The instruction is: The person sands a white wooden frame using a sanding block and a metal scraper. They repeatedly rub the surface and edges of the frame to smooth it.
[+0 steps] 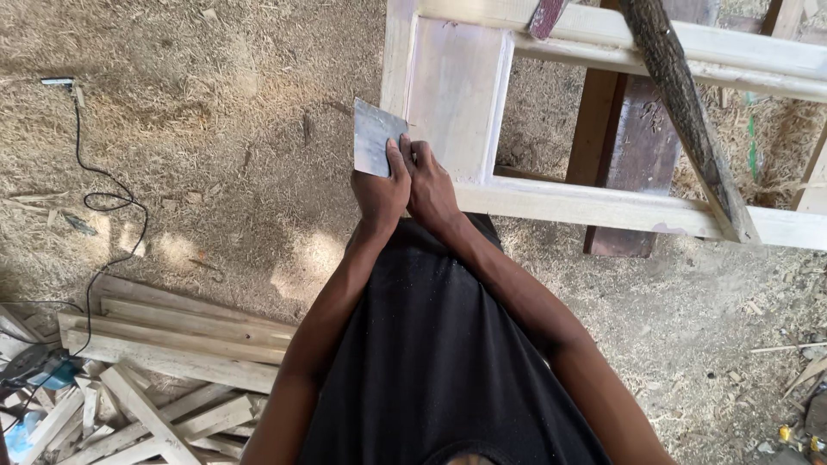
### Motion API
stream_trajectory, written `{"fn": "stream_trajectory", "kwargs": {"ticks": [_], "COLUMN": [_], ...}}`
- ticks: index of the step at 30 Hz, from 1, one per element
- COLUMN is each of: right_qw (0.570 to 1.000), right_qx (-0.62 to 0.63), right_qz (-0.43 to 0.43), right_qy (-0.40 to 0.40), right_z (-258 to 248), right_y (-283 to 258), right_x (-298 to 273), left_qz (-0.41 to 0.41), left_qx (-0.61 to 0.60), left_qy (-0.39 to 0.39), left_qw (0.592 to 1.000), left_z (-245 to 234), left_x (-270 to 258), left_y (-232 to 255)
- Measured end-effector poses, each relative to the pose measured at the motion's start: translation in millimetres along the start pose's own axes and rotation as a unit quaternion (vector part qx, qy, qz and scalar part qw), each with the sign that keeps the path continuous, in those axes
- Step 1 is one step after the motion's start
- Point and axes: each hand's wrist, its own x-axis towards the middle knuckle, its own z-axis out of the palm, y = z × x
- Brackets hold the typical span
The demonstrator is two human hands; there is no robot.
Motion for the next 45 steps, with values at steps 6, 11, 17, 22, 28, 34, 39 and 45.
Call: {"fn": "stream_trajectory", "kwargs": {"ticks": [6,11,17,22,28,34,39,45], "right_qw": [1.0,0.996,0.999,0.998,0.999,0.999,0.998,0.995], "right_qx": [0.01,-0.062,-0.024,-0.045,-0.027,-0.011,-0.037,-0.075], "right_qz": [0.009,-0.019,0.006,-0.005,0.013,0.022,0.028,0.035], "right_qy": [0.021,0.063,0.031,0.054,0.035,0.03,0.036,0.056], "right_z": [1.4,1.6,0.7,-1.2,4.7,4.2,-0.6,5.5], "right_y": [0.7,6.0,6.5,6.1,11.8,17.0,14.7,18.5], "right_x": [-2.9,1.3,6.5,-0.8,1.3,17.5,18.7,25.4], "left_qz": [0.02,0.025,0.031,-0.013,0.009,-0.015,-0.014,0.01], "left_qx": [-0.009,-0.014,-0.022,-0.021,-0.025,-0.087,-0.066,-0.03], "left_qy": [-0.002,0.011,0.024,-0.013,0.006,-0.021,-0.036,-0.025], "left_qw": [1.0,1.0,0.999,1.0,1.0,0.996,0.997,0.999], "left_z": [1.8,4.6,9.1,6.8,12.5,20.1,19.7,20.7], "left_x": [-2.8,-0.3,3.1,-3.2,1.9,16.1,18.7,25.5], "left_y": [-1.2,2.1,-1.5,1.3,-2.4,-5.9,-2.0,-4.4]}}
